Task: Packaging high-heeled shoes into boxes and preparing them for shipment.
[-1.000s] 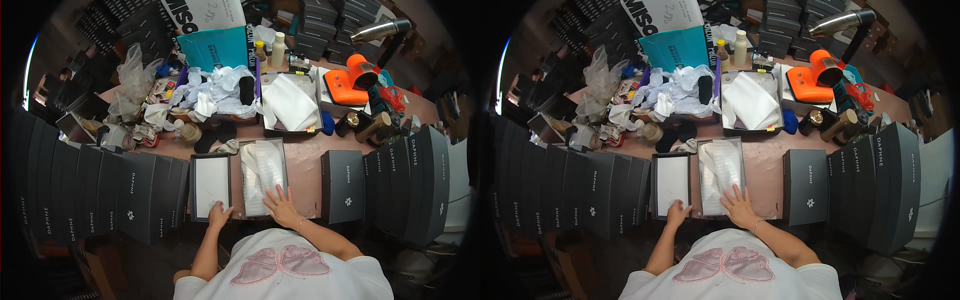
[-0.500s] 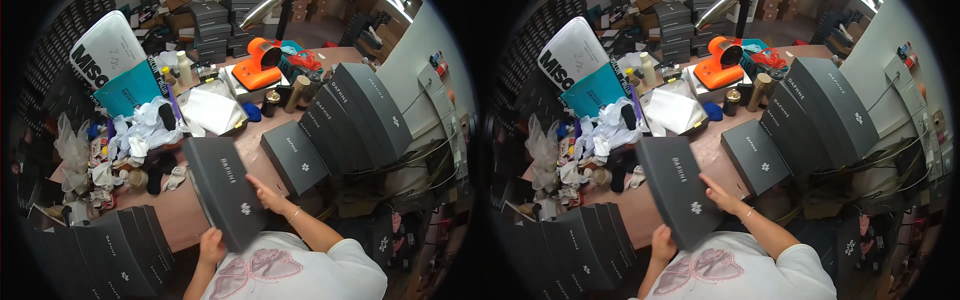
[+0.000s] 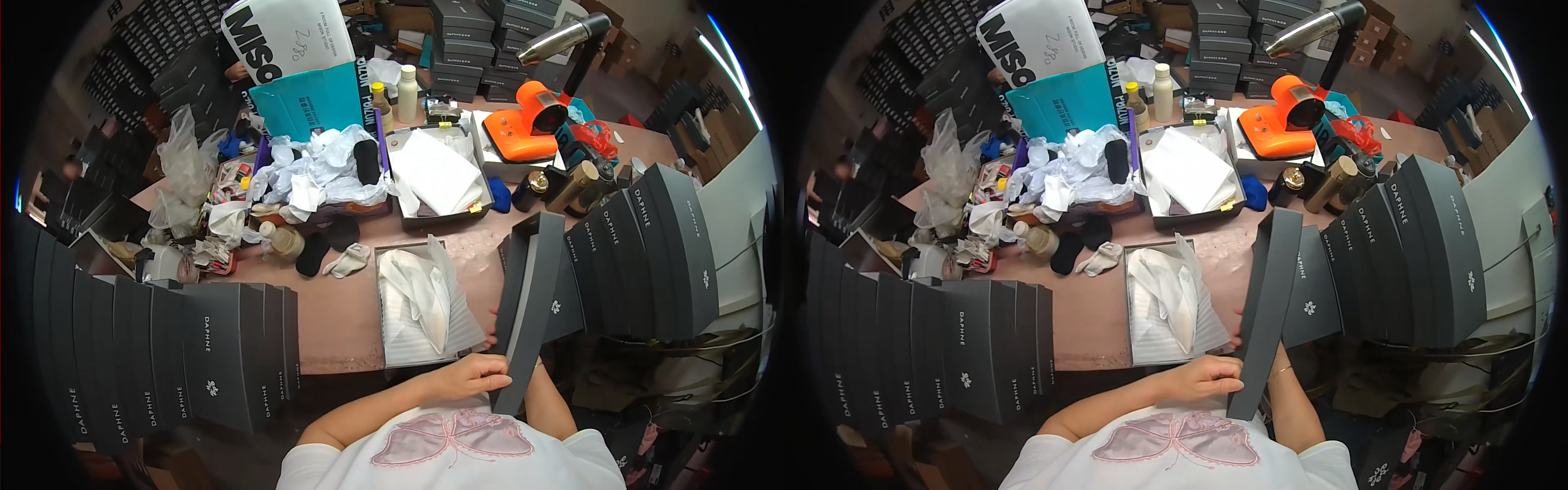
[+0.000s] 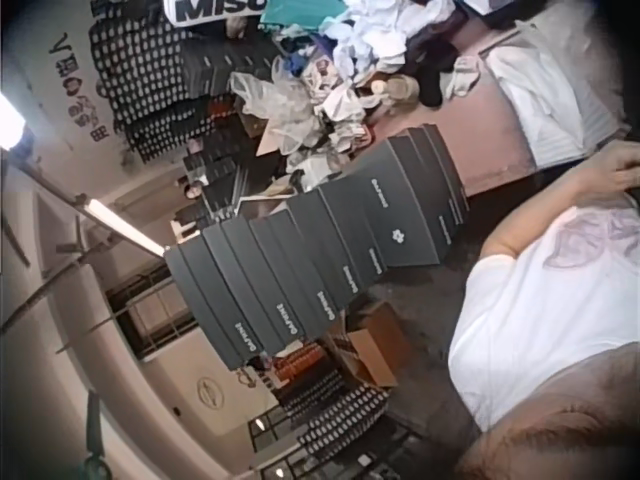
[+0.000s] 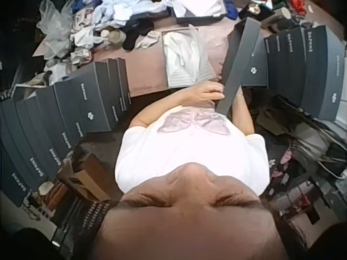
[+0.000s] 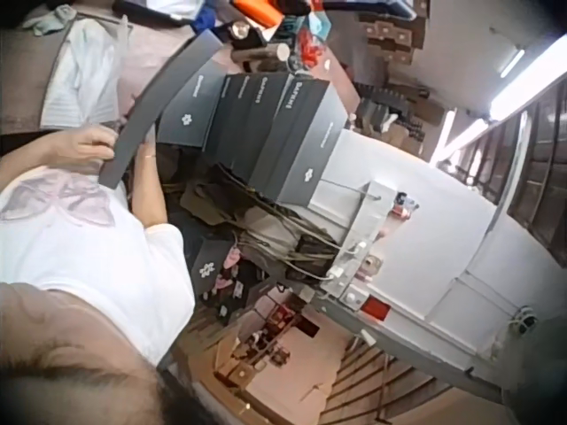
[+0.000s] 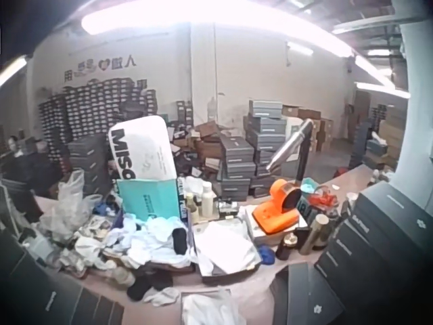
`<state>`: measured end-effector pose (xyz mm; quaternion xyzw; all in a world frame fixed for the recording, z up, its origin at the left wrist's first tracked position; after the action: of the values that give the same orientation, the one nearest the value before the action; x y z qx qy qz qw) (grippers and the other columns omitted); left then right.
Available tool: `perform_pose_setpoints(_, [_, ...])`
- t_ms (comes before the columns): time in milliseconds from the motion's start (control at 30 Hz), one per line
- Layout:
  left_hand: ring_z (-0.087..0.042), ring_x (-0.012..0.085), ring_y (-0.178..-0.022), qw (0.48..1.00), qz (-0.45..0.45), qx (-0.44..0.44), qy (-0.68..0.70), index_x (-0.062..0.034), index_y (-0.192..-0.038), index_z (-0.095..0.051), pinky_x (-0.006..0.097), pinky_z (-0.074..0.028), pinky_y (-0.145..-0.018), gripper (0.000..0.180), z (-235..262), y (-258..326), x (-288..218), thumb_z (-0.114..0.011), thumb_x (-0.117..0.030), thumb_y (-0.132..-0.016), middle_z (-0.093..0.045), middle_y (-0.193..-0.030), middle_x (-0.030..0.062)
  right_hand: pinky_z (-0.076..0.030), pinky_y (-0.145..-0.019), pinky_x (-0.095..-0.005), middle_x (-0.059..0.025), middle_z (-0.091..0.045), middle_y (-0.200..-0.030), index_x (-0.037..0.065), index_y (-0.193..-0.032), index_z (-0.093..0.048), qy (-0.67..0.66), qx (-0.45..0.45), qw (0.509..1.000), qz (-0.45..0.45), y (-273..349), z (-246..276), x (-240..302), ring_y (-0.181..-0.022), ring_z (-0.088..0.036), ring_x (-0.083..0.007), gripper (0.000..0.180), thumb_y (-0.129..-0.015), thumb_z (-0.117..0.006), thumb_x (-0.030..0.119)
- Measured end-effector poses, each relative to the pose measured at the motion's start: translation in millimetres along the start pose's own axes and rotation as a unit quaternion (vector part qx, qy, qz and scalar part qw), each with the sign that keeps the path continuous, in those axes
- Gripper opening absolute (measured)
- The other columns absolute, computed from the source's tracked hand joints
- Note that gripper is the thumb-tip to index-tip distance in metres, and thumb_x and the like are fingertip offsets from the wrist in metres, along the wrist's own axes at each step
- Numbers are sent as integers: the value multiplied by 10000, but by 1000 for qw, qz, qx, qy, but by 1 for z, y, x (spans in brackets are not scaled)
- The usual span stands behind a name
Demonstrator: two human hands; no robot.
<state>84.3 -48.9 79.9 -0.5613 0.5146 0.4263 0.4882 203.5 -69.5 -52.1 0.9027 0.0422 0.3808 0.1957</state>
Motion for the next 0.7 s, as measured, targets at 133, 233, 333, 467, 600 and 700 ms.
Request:
perform_pose_setpoints(133, [-516, 320, -1107, 889, -80, -238, -383, -10, -943, -647, 516, -273, -1045, 312, 79, -26, 25, -526, -298, -932, -599, -1041, 135, -563, -804, -417, -166, -633, -1102, 15, -1277, -503, -201, -92, 975, 19, 21, 32, 27, -955, -651, -289, 725, -895, -451, 628])
perform_pose_setpoints(233, [-472, 325, -1186, 781, 160, -91, -597, -29, -919, -676, 647, -168, -1051, 354, 99, -24, 75, -516, -345, -924, -600, -1099, 140, -546, -847, -395, -148, -612, -1174, 9, -1244, -531, -118, -87, 989, 1, 8, 75, 10, -1008, -637, -250, 653, -916, -474, 570])
perform_pose_setpoints(333, [-437, 334, -1234, 755, 251, -197, -574, -23, -918, -686, 663, -137, -1059, 400, 123, 49, 82, -494, -374, -929, -581, -1151, 162, -520, -871, -347, -121, -640, -1111, 22, -1217, -564, -12, -191, 981, -23, -22, 81, -22, -980, -633, -237, 583, -941, -472, 527])
perform_pose_setpoints(467, [-459, 390, -1216, 741, 162, -581, -296, 48, -1253, -514, 487, -249, -1082, 549, 153, 171, 94, -501, -402, -938, -491, -1301, 226, -464, -881, -355, -177, -652, -1097, -52, -1169, -587, 428, -100, 898, 4, -83, 20, -72, -984, -628, -278, 565, -965, -448, 457])
perform_pose_setpoints(600, [-548, 355, -1137, 739, 214, -615, -173, 48, -1275, -493, 382, -447, -909, 554, 164, 199, 146, -526, -390, -939, -553, -1236, 241, -481, -756, -414, -267, -657, -917, -50, -1055, -632, 620, -93, 779, -10, -85, -27, -58, -844, -653, -363, 535, -932, -493, 452])
perform_pose_setpoints(700, [-641, 303, -975, 771, 260, -564, -142, 60, -1220, -535, 360, -476, -850, 536, 180, 193, 153, -542, -392, -931, -669, -992, 216, -487, -734, -403, -202, -682, -868, -43, -1029, -645, 534, -120, 837, 3, -94, -17, -64, -783, -653, -337, 516, -927, -515, 446])
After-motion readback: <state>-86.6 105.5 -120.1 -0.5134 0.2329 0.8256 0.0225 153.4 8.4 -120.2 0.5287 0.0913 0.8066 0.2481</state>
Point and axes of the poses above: each hand's wrist, its own y-axis away from the middle knuckle, its own z-axis out of the back of the hand, x = y × z, the point moved 8 cm from there along -y, towards the middle knuckle
